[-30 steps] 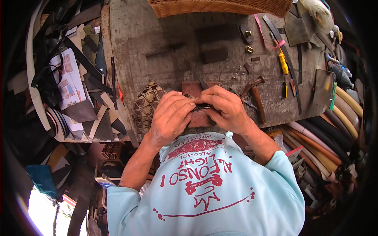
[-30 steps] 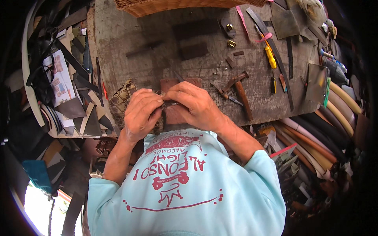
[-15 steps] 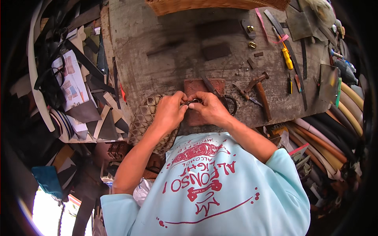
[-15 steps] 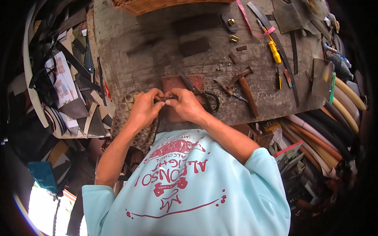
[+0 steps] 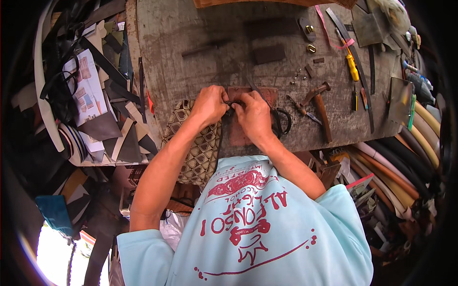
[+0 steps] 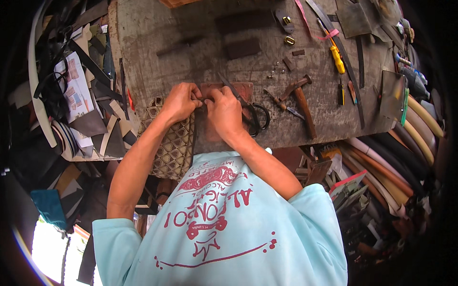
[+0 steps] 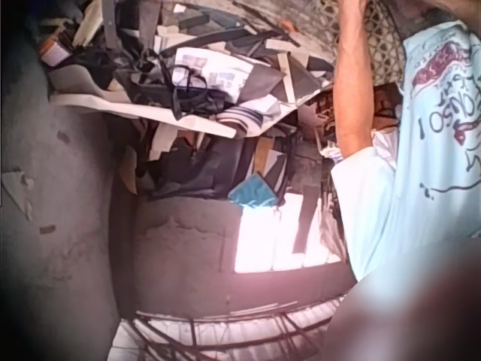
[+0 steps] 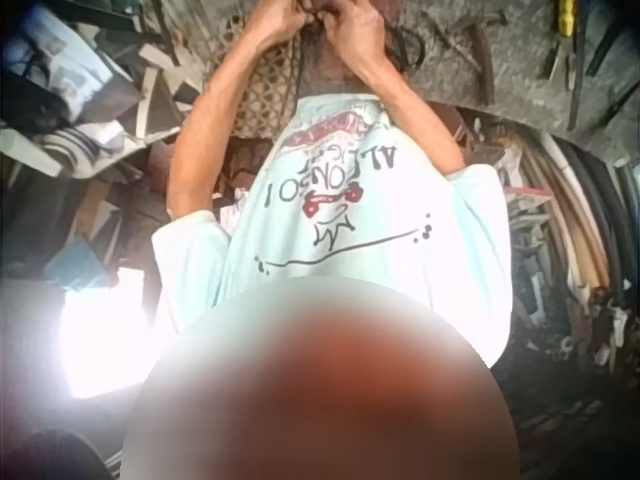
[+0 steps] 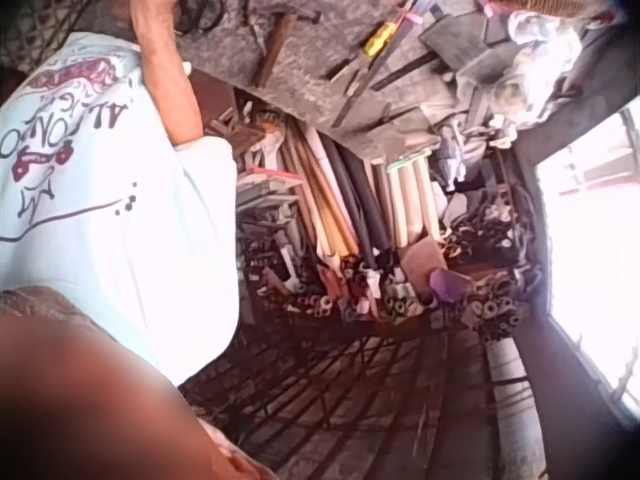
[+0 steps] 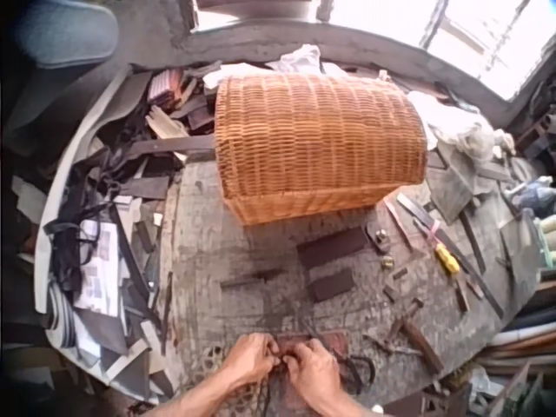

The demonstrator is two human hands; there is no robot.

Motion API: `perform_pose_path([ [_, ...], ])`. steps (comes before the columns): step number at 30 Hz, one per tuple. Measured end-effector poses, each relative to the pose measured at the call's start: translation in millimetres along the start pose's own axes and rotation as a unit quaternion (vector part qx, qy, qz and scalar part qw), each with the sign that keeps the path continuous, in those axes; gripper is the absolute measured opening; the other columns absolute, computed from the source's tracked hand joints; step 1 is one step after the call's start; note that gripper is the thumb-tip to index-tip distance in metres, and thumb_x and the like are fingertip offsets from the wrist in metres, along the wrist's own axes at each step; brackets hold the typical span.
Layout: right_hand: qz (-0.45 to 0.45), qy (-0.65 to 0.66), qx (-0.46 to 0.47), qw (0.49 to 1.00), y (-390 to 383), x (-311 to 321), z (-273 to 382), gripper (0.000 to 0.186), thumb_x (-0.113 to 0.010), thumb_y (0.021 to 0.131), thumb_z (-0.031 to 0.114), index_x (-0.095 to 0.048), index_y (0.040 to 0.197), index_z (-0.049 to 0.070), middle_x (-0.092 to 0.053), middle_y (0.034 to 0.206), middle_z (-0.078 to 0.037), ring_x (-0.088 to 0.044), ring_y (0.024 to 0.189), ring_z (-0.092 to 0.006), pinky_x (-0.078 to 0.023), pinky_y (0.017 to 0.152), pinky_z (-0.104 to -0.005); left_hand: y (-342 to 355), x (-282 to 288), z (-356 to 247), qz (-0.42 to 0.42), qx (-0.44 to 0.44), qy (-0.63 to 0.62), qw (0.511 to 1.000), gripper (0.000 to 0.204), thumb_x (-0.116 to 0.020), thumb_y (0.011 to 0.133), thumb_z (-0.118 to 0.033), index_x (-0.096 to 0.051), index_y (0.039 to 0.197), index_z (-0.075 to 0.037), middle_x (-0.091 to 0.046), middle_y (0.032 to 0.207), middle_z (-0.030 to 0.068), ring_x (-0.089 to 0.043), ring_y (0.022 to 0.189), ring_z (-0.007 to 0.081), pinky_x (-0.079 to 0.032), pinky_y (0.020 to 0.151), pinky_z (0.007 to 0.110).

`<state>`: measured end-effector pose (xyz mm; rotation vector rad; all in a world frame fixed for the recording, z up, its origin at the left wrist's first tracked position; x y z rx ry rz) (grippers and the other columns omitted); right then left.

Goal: Repairing a patterned leather bag by attaching hardware using a hammer and cutting tools.

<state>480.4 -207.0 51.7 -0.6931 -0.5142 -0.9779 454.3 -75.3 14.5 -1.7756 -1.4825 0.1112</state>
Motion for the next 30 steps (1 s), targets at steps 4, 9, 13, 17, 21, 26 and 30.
perform_pose_path([
  [4,0.033,0.065,-0.025,0.997,6,-2,-8,0.019,-0.076,0.075,0.006,-0.066,0.091,0.000,-0.061,0.092,-0.019,-0.064,0.080,-0.0392,-0.051,0.070,-0.0463,3,-1,2,0.027,0.019,-0.001,0.999,0.018,-0.075,0.072,-0.002,-0.066,0.086,0.006,-0.067,0.072,0.0143,-0.066,0.070,0.0209,-0.051,0.064,0.035],
  [9,0.037,0.075,-0.041,0.996,8,-4,-14,0.019,-0.076,0.074,0.006,-0.065,0.087,-0.002,-0.061,0.091,-0.020,-0.063,0.084,-0.0389,-0.051,0.071,-0.0453,2,3,-3,0.041,0.009,-0.018,0.999,0.019,-0.074,0.074,-0.003,-0.066,0.088,0.006,-0.065,0.070,0.0130,-0.064,0.068,0.0198,-0.049,0.064,0.036],
  [13,0.021,0.079,-0.029,0.996,5,-4,-11,0.019,-0.075,0.073,0.005,-0.065,0.088,-0.002,-0.061,0.091,-0.019,-0.063,0.084,-0.0388,-0.051,0.072,-0.0454,-1,3,-3,0.052,0.003,-0.022,0.998,0.018,-0.072,0.077,-0.005,-0.067,0.090,0.006,-0.065,0.070,0.0136,-0.063,0.068,0.0207,-0.049,0.065,0.037],
  [17,0.024,0.097,-0.029,0.995,6,-3,-12,0.019,-0.075,0.074,0.006,-0.066,0.089,-0.001,-0.061,0.092,-0.019,-0.063,0.085,-0.0393,-0.051,0.073,-0.0458,0,3,-4,0.041,-0.013,-0.005,0.999,0.018,-0.071,0.078,-0.005,-0.067,0.091,0.006,-0.065,0.070,0.0144,-0.064,0.069,0.0209,-0.049,0.066,0.037],
  [21,0.030,0.113,-0.031,0.993,4,-5,-13,0.021,-0.075,0.074,0.005,-0.066,0.093,-0.001,-0.061,0.094,-0.019,-0.063,0.086,-0.0388,-0.051,0.072,-0.0457,-3,2,-3,0.007,-0.002,0.001,1.000,0.015,-0.070,0.079,-0.004,-0.067,0.089,0.006,-0.067,0.074,0.0171,-0.067,0.071,0.0255,-0.050,0.067,0.039],
  [26,0.017,0.116,-0.055,0.992,-2,-8,-12,0.025,-0.074,0.074,0.003,-0.066,0.098,0.000,-0.059,0.097,-0.018,-0.063,0.084,-0.0376,-0.051,0.072,-0.0445,-10,-3,-4,-0.039,-0.010,0.016,0.999,0.011,-0.067,0.080,-0.001,-0.065,0.088,0.006,-0.068,0.079,0.0206,-0.068,0.074,0.0327,-0.051,0.068,0.041],
  [30,0.015,0.111,-0.052,0.992,-1,-8,-9,0.025,-0.074,0.075,0.003,-0.066,0.098,0.000,-0.058,0.097,-0.017,-0.063,0.082,-0.0359,-0.051,0.072,-0.0435,-11,-3,-1,-0.059,-0.013,0.006,0.998,0.010,-0.066,0.081,0.001,-0.065,0.090,0.006,-0.069,0.081,0.0214,-0.069,0.075,0.0339,-0.051,0.068,0.041],
])
Point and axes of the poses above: each hand's wrist, its own y-axis towards the middle knuckle, its own x-axis out of the back of the hand, z = x × y, the point moved 8 cm from there along y, towards the middle knuckle
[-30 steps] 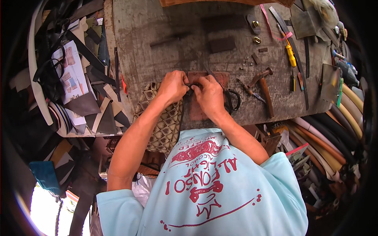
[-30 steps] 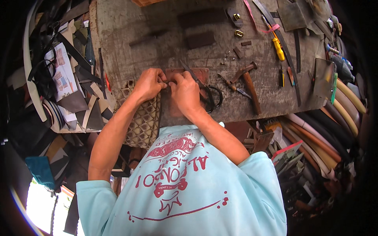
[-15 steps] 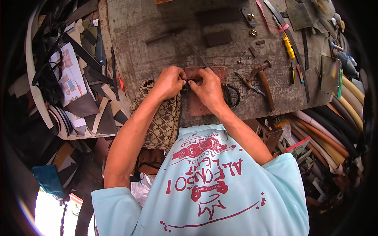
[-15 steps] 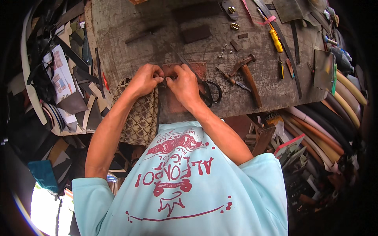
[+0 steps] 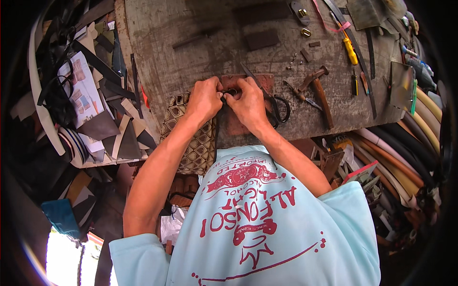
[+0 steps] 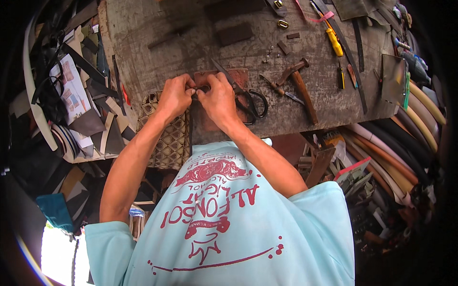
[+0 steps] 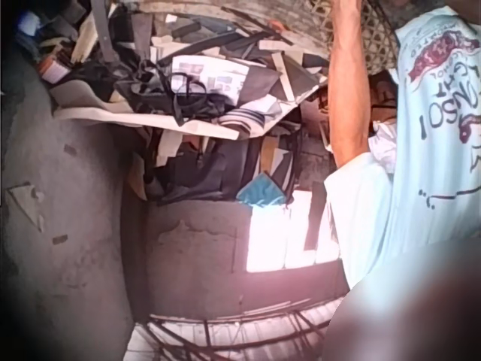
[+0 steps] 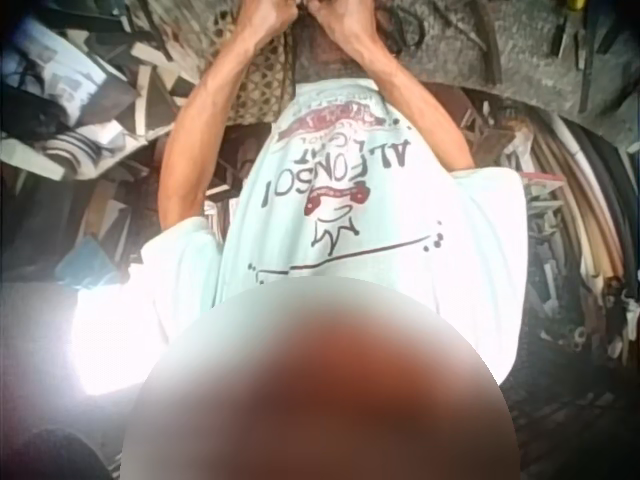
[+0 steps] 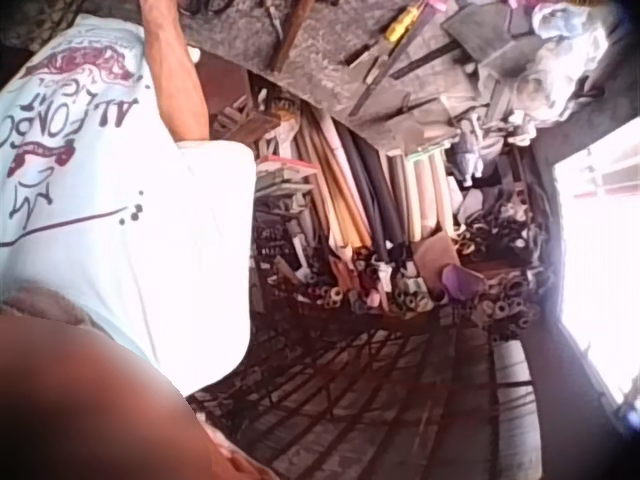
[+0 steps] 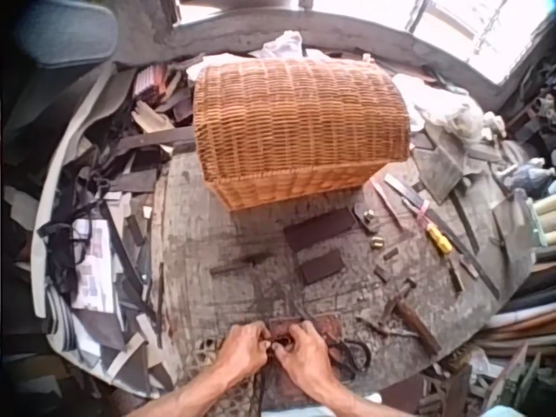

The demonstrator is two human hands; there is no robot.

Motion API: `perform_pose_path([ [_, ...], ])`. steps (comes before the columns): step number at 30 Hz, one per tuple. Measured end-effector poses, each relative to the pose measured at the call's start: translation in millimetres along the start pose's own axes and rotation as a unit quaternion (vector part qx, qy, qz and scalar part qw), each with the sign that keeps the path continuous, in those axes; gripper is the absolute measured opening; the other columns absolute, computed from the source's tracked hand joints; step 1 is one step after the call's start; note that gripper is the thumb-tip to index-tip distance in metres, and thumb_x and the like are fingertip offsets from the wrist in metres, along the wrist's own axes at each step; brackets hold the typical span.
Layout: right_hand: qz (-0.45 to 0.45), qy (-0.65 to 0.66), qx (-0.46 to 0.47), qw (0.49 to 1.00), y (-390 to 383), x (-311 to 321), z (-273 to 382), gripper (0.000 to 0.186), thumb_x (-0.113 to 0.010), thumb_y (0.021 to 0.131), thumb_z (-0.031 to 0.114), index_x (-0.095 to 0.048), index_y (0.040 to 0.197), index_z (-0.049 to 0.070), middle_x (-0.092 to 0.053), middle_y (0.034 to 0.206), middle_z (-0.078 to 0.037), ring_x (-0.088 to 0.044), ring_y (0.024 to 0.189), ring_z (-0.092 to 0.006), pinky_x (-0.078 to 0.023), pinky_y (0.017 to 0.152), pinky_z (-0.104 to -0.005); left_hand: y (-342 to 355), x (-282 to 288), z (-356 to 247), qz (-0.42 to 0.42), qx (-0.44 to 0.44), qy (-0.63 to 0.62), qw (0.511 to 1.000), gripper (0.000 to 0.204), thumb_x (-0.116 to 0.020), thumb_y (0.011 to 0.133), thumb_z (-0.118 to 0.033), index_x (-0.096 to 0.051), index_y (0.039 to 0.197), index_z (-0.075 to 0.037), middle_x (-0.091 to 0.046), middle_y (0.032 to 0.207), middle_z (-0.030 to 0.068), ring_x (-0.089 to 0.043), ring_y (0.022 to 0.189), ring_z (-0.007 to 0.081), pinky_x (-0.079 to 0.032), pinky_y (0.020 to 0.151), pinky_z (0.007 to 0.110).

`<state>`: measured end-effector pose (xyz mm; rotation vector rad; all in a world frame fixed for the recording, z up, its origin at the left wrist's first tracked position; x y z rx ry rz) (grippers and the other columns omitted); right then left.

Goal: Repairing a patterned leather bag by attaching hardware using a hammer and cutting tools.

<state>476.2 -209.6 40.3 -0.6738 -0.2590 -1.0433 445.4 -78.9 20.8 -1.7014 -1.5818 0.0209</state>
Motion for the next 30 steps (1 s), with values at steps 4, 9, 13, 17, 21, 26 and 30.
perform_pose_path([
  [4,-0.009,0.025,-0.001,1.000,-1,0,-1,0.024,-0.074,0.077,0.000,-0.067,0.100,-0.001,-0.057,0.094,-0.013,-0.062,0.070,-0.0220,-0.051,0.065,-0.0337,1,-1,2,0.006,0.012,-0.012,1.000,0.010,-0.065,0.082,0.001,-0.064,0.090,0.007,-0.069,0.081,0.0211,-0.068,0.075,0.0338,-0.051,0.068,0.041],
  [9,-0.010,0.017,-0.018,1.000,-1,-3,-2,0.023,-0.072,0.076,-0.002,-0.067,0.098,-0.001,-0.057,0.095,-0.012,-0.062,0.070,-0.0193,-0.052,0.064,-0.0313,-2,2,0,0.002,0.011,-0.041,0.999,0.010,-0.064,0.083,0.002,-0.064,0.091,0.006,-0.068,0.081,0.0218,-0.068,0.075,0.0347,-0.051,0.069,0.042],
  [13,-0.019,0.031,-0.030,0.999,-1,-4,-1,0.023,-0.070,0.075,-0.003,-0.066,0.098,-0.001,-0.057,0.095,-0.011,-0.061,0.070,-0.0182,-0.051,0.064,-0.0307,-3,3,2,-0.009,0.021,-0.058,0.998,0.010,-0.063,0.083,0.002,-0.064,0.091,0.006,-0.068,0.081,0.0224,-0.068,0.077,0.0357,-0.051,0.070,0.042],
  [17,-0.022,0.038,-0.054,0.998,-3,-5,-4,0.023,-0.071,0.075,-0.001,-0.067,0.097,-0.002,-0.056,0.096,-0.010,-0.060,0.071,-0.0174,-0.051,0.065,-0.0305,-6,-2,3,-0.008,0.036,-0.047,0.998,0.010,-0.063,0.082,0.003,-0.064,0.091,0.006,-0.068,0.082,0.0227,-0.068,0.078,0.0361,-0.051,0.071,0.042],
  [21,-0.037,0.008,-0.029,0.999,5,-1,-3,0.024,-0.071,0.073,0.001,-0.068,0.097,-0.001,-0.057,0.094,-0.011,-0.060,0.070,-0.0189,-0.051,0.067,-0.0317,4,1,8,0.023,0.004,-0.051,0.998,0.013,-0.067,0.080,0.001,-0.065,0.092,0.006,-0.067,0.079,0.0210,-0.068,0.076,0.0299,-0.051,0.069,0.040],
  [26,-0.005,0.005,-0.054,0.999,6,-1,0,0.020,-0.071,0.072,0.002,-0.069,0.092,0.001,-0.060,0.097,-0.017,-0.062,0.092,-0.0361,-0.051,0.081,-0.0429,21,2,10,0.186,-0.014,-0.058,0.981,0.021,-0.073,0.074,-0.003,-0.066,0.093,0.005,-0.068,0.084,0.0178,-0.067,0.080,0.0246,-0.051,0.073,0.037],
  [30,-0.015,0.000,-0.035,0.999,7,-1,-5,0.021,-0.072,0.072,0.003,-0.069,0.092,0.001,-0.060,0.099,-0.018,-0.062,0.094,-0.0365,-0.051,0.082,-0.0425,9,16,-14,0.128,-0.089,0.177,0.972,0.022,-0.068,0.078,-0.010,-0.068,0.096,0.003,-0.069,0.092,0.0233,-0.067,0.090,0.0396,-0.052,0.079,0.044],
])
Point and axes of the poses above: each hand's wrist, its own y-axis towards the middle knuckle, its own x-axis out of the back of the hand, z = x × y, the point moved 8 cm from there along y, towards the middle knuckle
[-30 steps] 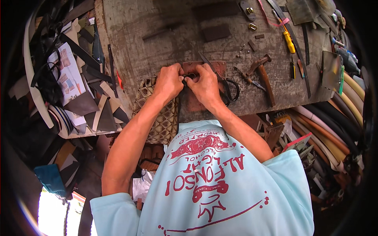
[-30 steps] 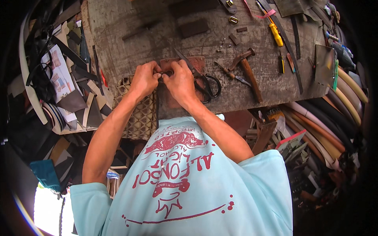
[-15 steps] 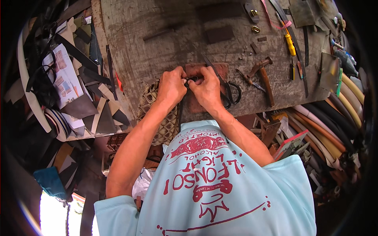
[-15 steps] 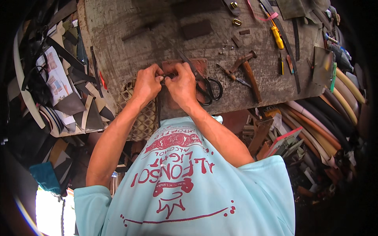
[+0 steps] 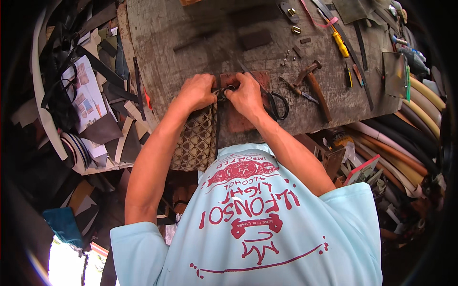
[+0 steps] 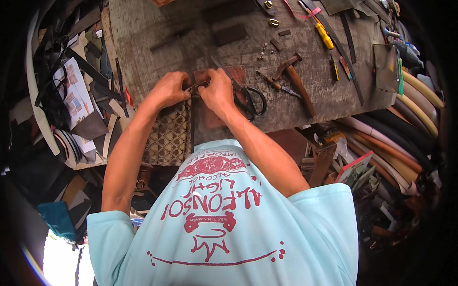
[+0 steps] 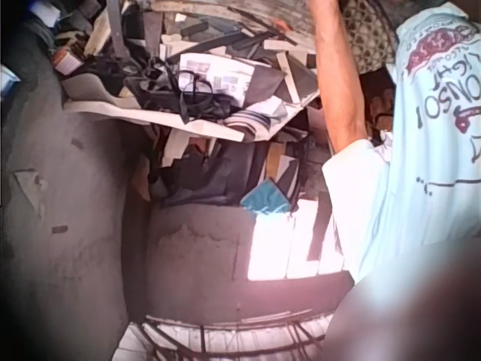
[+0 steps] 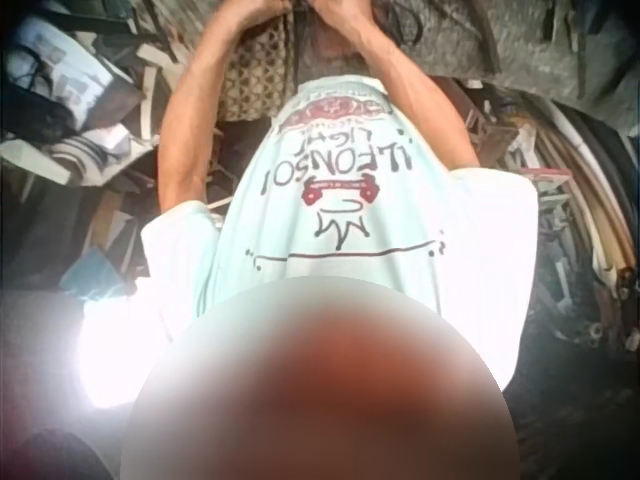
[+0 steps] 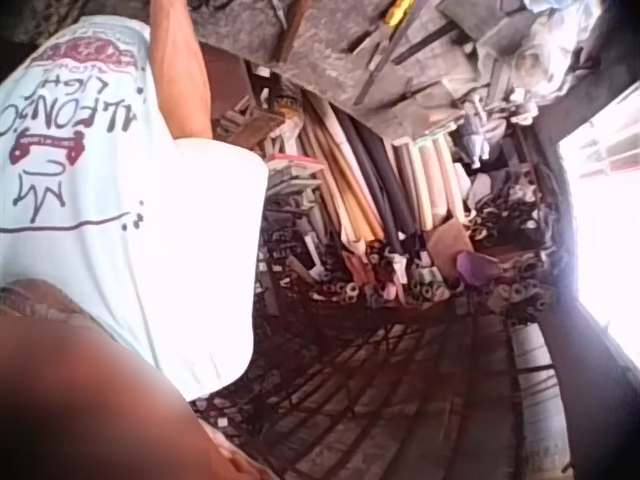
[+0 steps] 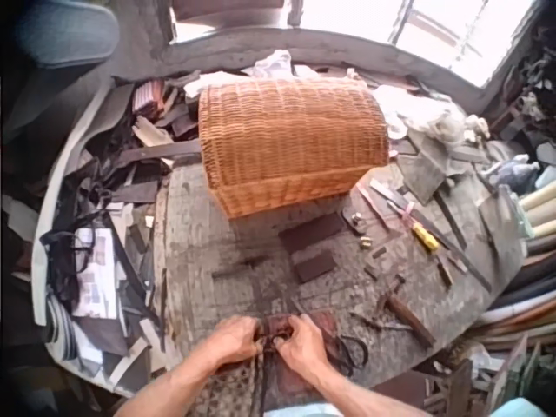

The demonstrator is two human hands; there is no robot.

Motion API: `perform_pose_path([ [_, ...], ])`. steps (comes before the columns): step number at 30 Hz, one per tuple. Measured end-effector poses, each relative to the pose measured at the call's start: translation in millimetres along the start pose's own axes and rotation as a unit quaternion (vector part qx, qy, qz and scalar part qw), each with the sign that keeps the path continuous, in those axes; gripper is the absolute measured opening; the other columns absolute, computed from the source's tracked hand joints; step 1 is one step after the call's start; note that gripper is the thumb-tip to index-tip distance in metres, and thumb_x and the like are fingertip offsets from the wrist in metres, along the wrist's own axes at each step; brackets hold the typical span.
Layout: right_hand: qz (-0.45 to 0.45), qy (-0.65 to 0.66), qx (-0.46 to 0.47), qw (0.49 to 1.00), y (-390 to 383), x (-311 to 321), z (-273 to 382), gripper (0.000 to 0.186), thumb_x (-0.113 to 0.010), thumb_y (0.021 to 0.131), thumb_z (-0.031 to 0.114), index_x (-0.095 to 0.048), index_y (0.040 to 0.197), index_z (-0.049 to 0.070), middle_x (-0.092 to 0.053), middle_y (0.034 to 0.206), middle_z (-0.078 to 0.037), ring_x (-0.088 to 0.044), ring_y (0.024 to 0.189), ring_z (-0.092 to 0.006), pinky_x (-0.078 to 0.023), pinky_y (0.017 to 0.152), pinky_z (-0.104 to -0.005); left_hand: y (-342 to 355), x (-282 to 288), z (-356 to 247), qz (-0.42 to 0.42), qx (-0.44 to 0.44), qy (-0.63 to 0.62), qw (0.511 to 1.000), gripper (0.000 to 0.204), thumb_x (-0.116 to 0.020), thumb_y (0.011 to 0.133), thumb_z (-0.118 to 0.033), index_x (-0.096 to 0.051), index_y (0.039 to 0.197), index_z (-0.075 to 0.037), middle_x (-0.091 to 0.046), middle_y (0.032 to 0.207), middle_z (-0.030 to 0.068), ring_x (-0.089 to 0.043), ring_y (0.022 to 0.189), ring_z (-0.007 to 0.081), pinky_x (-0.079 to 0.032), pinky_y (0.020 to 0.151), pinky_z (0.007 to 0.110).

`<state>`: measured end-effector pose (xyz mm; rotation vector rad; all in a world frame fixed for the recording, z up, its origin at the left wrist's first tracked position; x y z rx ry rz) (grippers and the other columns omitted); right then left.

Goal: Repairing a patterned leather bag by attaching hardware using a hammer and cutting tools.

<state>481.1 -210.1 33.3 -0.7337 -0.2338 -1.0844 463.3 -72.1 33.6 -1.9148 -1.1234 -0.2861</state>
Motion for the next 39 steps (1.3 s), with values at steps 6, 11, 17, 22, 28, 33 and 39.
perform_pose_path([
  [6,0.010,-0.028,0.000,1.000,2,-3,-4,0.023,-0.074,0.071,0.006,-0.069,0.093,0.001,-0.061,0.102,-0.019,-0.062,0.097,-0.0372,-0.051,0.085,-0.0435,-3,-15,7,-0.047,0.047,0.054,0.996,0.016,-0.063,0.084,-0.010,-0.072,0.096,-0.004,-0.069,0.090,0.0236,-0.065,0.092,0.0431,-0.051,0.080,0.049],
  [11,0.012,-0.030,-0.011,0.999,4,-4,-7,0.024,-0.075,0.071,0.006,-0.070,0.093,0.001,-0.062,0.103,-0.019,-0.062,0.100,-0.0375,-0.051,0.087,-0.0436,17,-10,12,0.044,-0.078,0.020,0.996,0.019,-0.061,0.089,-0.011,-0.070,0.102,-0.002,-0.069,0.093,0.0223,-0.064,0.093,0.0424,-0.050,0.080,0.048],
  [17,0.013,-0.019,-0.011,1.000,3,-2,-3,0.025,-0.075,0.070,0.006,-0.070,0.095,0.001,-0.063,0.102,-0.018,-0.062,0.100,-0.0369,-0.051,0.087,-0.0429,30,-15,17,0.207,-0.101,-0.079,0.970,0.023,-0.060,0.093,-0.017,-0.068,0.103,0.002,-0.069,0.089,0.0183,-0.065,0.085,0.0287,-0.047,0.078,0.041],
  [22,0.013,-0.015,-0.036,0.999,3,-1,-6,0.026,-0.075,0.070,0.006,-0.071,0.095,0.002,-0.063,0.102,-0.018,-0.063,0.099,-0.0364,-0.051,0.086,-0.0430,28,-15,9,0.193,-0.078,-0.081,0.975,0.028,-0.063,0.093,-0.023,-0.069,0.102,0.002,-0.069,0.086,0.0172,-0.065,0.082,0.0249,-0.049,0.075,0.040],
  [28,0.006,-0.017,-0.035,0.999,2,-2,-6,0.026,-0.076,0.070,0.006,-0.071,0.095,0.002,-0.063,0.103,-0.018,-0.063,0.098,-0.0362,-0.051,0.085,-0.0433,28,-16,11,0.169,-0.044,-0.085,0.981,0.027,-0.070,0.087,-0.023,-0.072,0.096,0.002,-0.069,0.081,0.0188,-0.066,0.078,0.0280,-0.049,0.072,0.041],
  [33,0.011,-0.011,-0.020,1.000,-1,-1,-3,0.022,-0.074,0.072,0.005,-0.070,0.093,0.001,-0.062,0.102,-0.018,-0.063,0.097,-0.0370,-0.051,0.085,-0.0434,30,-18,5,0.139,-0.075,-0.036,0.987,0.024,-0.070,0.084,-0.018,-0.073,0.096,0.002,-0.069,0.085,0.0232,-0.068,0.084,0.0352,-0.050,0.074,0.044],
  [39,0.000,0.010,-0.005,1.000,-4,0,-3,0.019,-0.071,0.075,0.001,-0.069,0.093,0.000,-0.061,0.099,-0.019,-0.062,0.095,-0.0378,-0.050,0.083,-0.0440,28,-19,1,0.112,-0.086,-0.042,0.989,0.021,-0.067,0.083,-0.013,-0.072,0.096,0.002,-0.068,0.087,0.0250,-0.067,0.089,0.0391,-0.051,0.077,0.046],
])
Point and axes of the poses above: each hand's wrist, its own y-axis towards the middle knuckle, its own x-axis out of the back of the hand, z = x × y, the point moved 8 cm from there along y, towards the middle knuckle
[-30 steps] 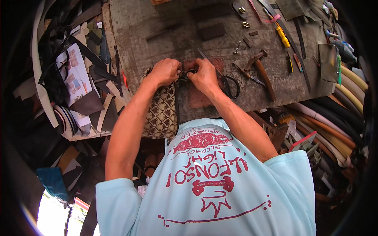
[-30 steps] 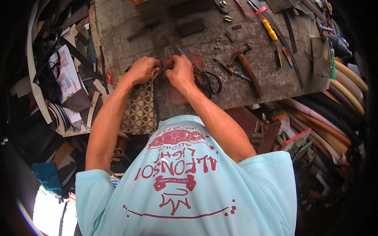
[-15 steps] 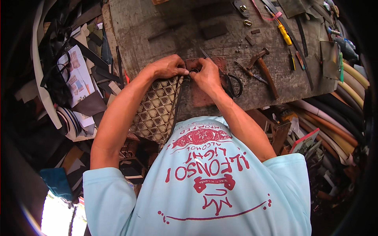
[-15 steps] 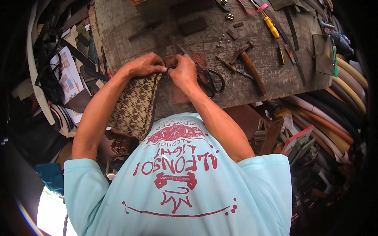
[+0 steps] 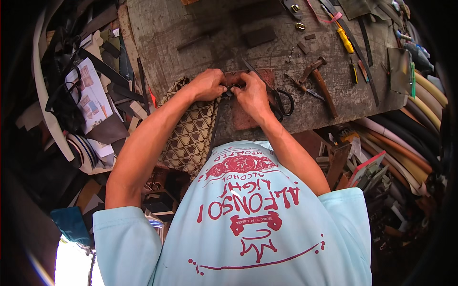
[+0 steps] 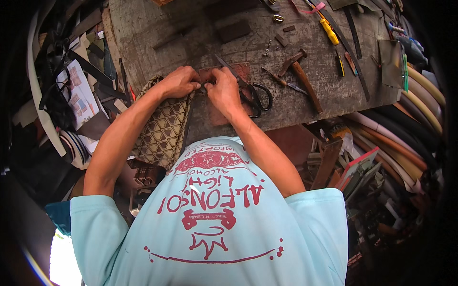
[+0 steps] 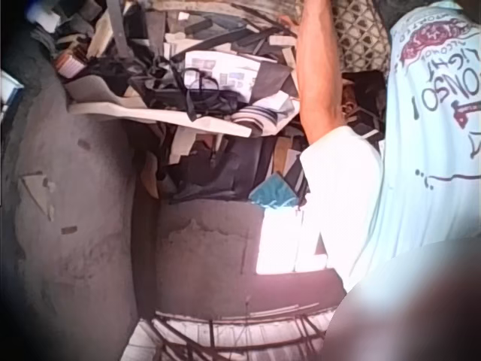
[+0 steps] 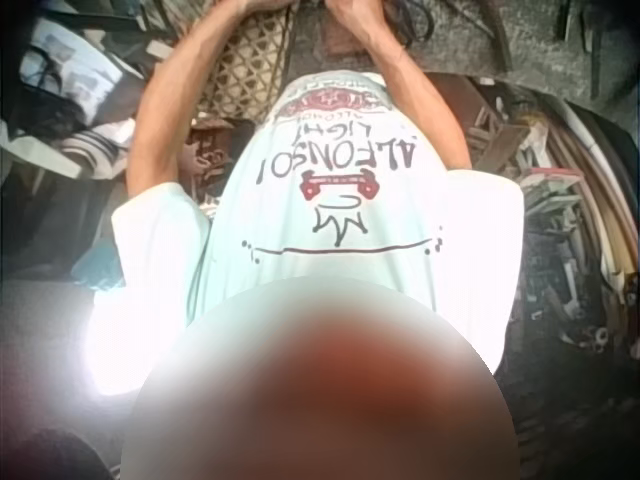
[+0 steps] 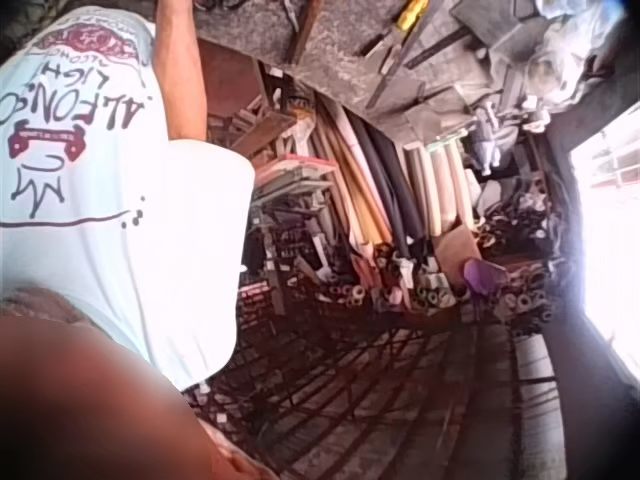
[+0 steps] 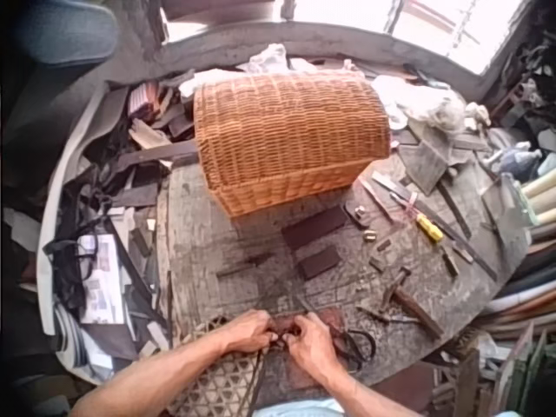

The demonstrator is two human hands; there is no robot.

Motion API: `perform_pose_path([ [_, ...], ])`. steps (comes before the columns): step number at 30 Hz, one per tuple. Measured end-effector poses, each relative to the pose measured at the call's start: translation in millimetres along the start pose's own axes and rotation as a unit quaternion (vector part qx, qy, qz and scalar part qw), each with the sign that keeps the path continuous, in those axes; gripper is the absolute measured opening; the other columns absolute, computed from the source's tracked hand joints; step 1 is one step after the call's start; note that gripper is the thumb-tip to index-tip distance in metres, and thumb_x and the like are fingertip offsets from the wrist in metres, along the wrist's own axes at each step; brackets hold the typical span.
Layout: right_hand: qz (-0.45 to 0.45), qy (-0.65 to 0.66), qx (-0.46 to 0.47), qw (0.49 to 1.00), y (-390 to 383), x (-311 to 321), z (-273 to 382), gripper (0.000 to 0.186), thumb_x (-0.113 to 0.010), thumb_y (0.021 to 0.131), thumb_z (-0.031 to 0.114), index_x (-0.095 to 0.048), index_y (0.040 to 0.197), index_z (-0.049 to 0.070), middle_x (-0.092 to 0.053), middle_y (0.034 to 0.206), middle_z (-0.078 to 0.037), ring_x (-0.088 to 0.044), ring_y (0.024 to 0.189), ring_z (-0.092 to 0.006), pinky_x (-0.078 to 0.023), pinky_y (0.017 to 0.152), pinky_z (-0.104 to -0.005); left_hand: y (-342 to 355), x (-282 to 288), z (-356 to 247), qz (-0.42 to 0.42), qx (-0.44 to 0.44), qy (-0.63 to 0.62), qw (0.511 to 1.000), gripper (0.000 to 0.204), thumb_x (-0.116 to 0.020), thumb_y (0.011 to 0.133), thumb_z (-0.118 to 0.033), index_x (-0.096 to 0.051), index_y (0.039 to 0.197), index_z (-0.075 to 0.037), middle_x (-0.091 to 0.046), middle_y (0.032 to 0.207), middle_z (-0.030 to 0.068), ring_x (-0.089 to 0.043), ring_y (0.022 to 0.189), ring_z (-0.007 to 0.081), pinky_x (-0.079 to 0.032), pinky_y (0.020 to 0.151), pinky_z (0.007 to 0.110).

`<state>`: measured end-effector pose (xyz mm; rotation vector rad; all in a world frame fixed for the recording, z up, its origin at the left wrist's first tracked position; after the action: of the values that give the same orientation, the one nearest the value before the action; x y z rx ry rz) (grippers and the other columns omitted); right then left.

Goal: Repairing a patterned leather bag by attaching hardware using a hammer and cutting tools.

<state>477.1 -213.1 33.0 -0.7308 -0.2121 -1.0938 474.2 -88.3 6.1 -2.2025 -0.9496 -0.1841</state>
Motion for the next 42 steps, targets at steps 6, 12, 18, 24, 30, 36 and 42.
perform_pose_path([
  [6,-0.006,0.012,-0.008,1.000,2,0,1,0.020,-0.072,0.074,0.003,-0.070,0.093,0.001,-0.062,0.097,-0.019,-0.063,0.094,-0.0381,-0.051,0.082,-0.0443,-7,-4,0,-0.041,0.041,-0.005,0.998,0.020,-0.064,0.082,-0.010,-0.072,0.095,0.003,-0.067,0.088,0.0264,-0.066,0.088,0.0426,-0.050,0.078,0.047],
  [12,-0.012,0.007,-0.006,1.000,1,-1,1,0.019,-0.071,0.074,0.003,-0.070,0.093,0.001,-0.062,0.097,-0.019,-0.063,0.094,-0.0379,-0.051,0.082,-0.0433,-11,-9,4,-0.090,0.074,0.007,0.993,0.020,-0.064,0.082,-0.009,-0.071,0.094,0.005,-0.066,0.088,0.0284,-0.065,0.090,0.0444,-0.050,0.078,0.048],
  [18,-0.010,0.014,0.004,1.000,-2,-1,1,0.017,-0.071,0.075,0.003,-0.069,0.092,0.000,-0.061,0.098,-0.019,-0.062,0.093,-0.0389,-0.051,0.079,-0.0442,-11,-4,4,-0.066,0.058,-0.028,0.996,0.022,-0.064,0.084,-0.010,-0.070,0.098,0.005,-0.066,0.088,0.0289,-0.065,0.090,0.0441,-0.049,0.078,0.048],
  [24,-0.031,0.007,0.020,0.999,-3,1,1,0.017,-0.071,0.075,0.003,-0.068,0.091,0.000,-0.060,0.098,-0.019,-0.062,0.094,-0.0397,-0.050,0.080,-0.0457,-7,-1,-3,-0.014,-0.029,-0.024,0.999,0.025,-0.063,0.087,-0.014,-0.069,0.100,0.006,-0.066,0.091,0.0284,-0.064,0.090,0.0434,-0.049,0.078,0.048],
  [30,-0.034,0.020,0.006,0.999,-2,-1,-5,0.018,-0.072,0.074,0.003,-0.069,0.091,0.000,-0.061,0.098,-0.019,-0.062,0.095,-0.0394,-0.051,0.082,-0.0453,-7,1,-8,0.013,-0.011,-0.023,1.000,0.027,-0.063,0.087,-0.015,-0.069,0.101,0.007,-0.067,0.090,0.0275,-0.065,0.089,0.0421,-0.049,0.076,0.047],
  [36,-0.040,-0.015,0.036,0.998,-4,1,0,0.022,-0.072,0.076,0.002,-0.070,0.098,0.001,-0.061,0.094,-0.013,-0.064,0.072,-0.0231,-0.053,0.068,-0.0353,-8,0,-2,0.000,0.011,-0.048,0.999,0.026,-0.063,0.086,-0.015,-0.070,0.099,0.006,-0.067,0.086,0.0279,-0.067,0.086,0.0411,-0.050,0.076,0.046],
  [42,-0.046,-0.007,0.027,0.999,-11,-2,1,0.023,-0.071,0.077,0.000,-0.069,0.100,0.000,-0.059,0.095,-0.014,-0.064,0.072,-0.0233,-0.053,0.068,-0.0351,-11,-2,0,-0.071,0.059,-0.040,0.995,0.021,-0.064,0.085,-0.012,-0.071,0.096,0.004,-0.067,0.085,0.0273,-0.066,0.087,0.0424,-0.050,0.077,0.047],
])
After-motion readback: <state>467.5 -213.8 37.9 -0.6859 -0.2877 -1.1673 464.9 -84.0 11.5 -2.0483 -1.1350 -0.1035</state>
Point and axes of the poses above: each hand's wrist, its own y-axis towards the middle knuckle, its own x-axis out of the back of the hand, z = x × y, the point moved 8 cm from there along y, towards the middle knuckle
